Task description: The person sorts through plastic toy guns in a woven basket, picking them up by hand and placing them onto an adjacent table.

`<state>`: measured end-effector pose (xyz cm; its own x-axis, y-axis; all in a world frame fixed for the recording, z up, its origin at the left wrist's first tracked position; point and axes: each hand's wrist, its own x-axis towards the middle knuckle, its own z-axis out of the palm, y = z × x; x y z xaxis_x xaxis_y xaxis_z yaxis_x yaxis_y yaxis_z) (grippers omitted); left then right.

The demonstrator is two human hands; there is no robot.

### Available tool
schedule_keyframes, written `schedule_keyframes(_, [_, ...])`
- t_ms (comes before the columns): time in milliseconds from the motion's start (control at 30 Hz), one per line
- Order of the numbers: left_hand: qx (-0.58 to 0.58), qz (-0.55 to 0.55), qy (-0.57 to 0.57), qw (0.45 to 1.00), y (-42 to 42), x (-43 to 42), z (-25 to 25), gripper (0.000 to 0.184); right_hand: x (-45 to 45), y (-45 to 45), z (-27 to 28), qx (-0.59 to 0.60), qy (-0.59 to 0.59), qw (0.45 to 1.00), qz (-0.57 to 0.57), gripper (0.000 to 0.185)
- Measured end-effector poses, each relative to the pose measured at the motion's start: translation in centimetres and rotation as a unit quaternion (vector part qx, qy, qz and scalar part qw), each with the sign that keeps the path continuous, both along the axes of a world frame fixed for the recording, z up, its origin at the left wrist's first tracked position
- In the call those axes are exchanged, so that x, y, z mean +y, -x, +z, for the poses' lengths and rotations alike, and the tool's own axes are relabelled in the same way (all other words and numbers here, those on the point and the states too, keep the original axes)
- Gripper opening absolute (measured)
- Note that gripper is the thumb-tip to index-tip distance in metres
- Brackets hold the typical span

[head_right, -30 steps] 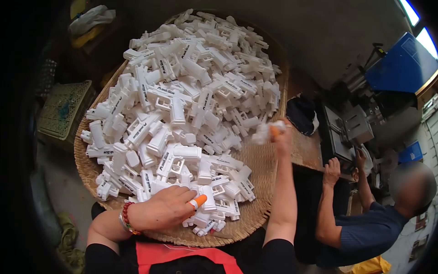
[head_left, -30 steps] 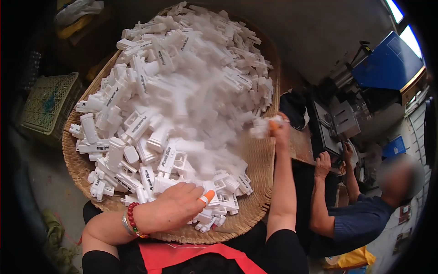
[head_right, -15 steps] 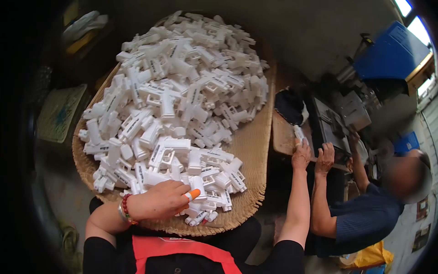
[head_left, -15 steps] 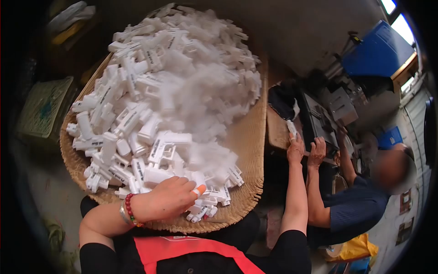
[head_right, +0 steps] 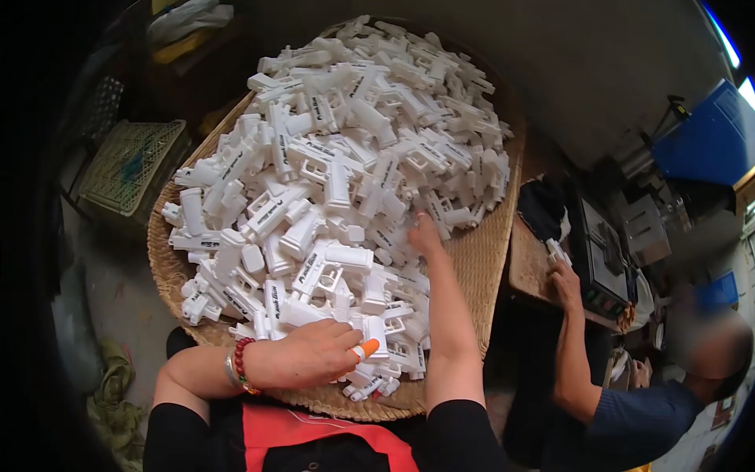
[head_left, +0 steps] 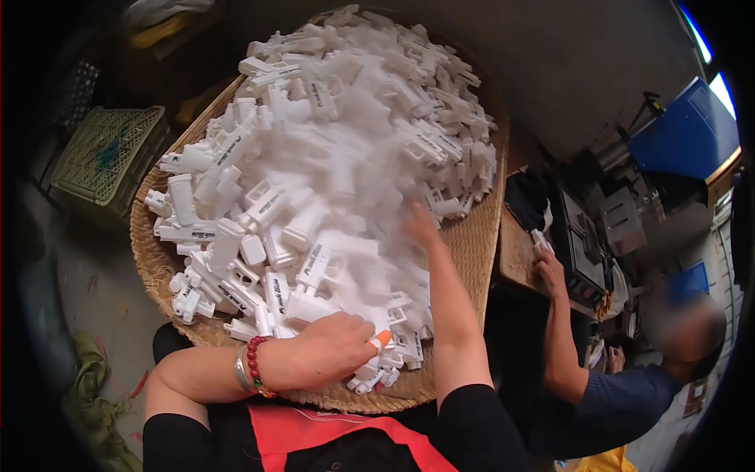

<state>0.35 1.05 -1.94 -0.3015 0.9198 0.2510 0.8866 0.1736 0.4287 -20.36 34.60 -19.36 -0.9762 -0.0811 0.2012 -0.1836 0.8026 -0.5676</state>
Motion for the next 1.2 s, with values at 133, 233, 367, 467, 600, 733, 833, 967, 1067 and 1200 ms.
schedule_keyframes(133, [0.008, 0.01, -0.034, 0.999, -0.2, -0.2, -0.7, 0.033, -1.1, 1.3, -1.5, -0.141, -0.032, 0.989, -0.013, 0.058])
schedule_keyframes(233, [0.015, 0.001, -0.006, 1.0, -0.1, -0.5, -0.7, 0.042, -3.8, -2.3, 5.7, -0.222, -0.002, 0.975, 0.003, 0.052])
schedule_keyframes(367, [0.015, -0.001, 0.004, 1.0, -0.3, -0.5, -0.7, 0.043, -1.6, -8.9, 10.2, -0.136, 0.012, 0.991, -0.012, 0.049])
schedule_keyframes(467, [0.014, -0.004, 0.024, 1.0, -0.5, -0.2, -0.8, 0.043, -2.2, -14.5, 14.8, -0.096, 0.138, 0.985, -0.043, 0.048])
schedule_keyframes(600, [0.052, 0.012, -0.022, 0.998, -0.4, 0.7, -1.5, 0.034, -2.9, -21.7, 19.3, -0.112, 0.288, 0.945, -0.105, 0.05])
schedule_keyframes(733, [0.043, 0.03, -0.126, 0.991, -0.2, 1.1, -0.5, 0.031, -3.1, -27.1, 19.6, 0.051, 0.358, 0.929, -0.08, 0.046])
schedule_keyframes(833, [0.057, 0.008, -0.146, 0.988, -0.2, 0.7, -0.2, 0.03, -1.2, -28.4, 19.7, 0.107, 0.361, 0.917, -0.132, 0.044])
schedule_keyframes(967, [0.043, 0.003, -0.066, 0.997, -0.3, 0.6, -1.2, 0.036, 5.7, -26.3, 18.0, 0.254, 0.231, 0.905, -0.251, 0.036])
schedule_keyframes(1067, [0.035, -0.006, -0.066, 0.997, -0.1, 0.6, -0.8, 0.044, 8.6, -24.4, 18.0, 0.281, -0.157, 0.882, -0.344, 0.035])
schedule_keyframes(1200, [0.022, -0.006, -0.045, 0.999, 0.3, 0.5, -0.4, 0.048, 12.8, -22.1, 14.3, 0.181, -0.35, 0.832, -0.391, 0.041])
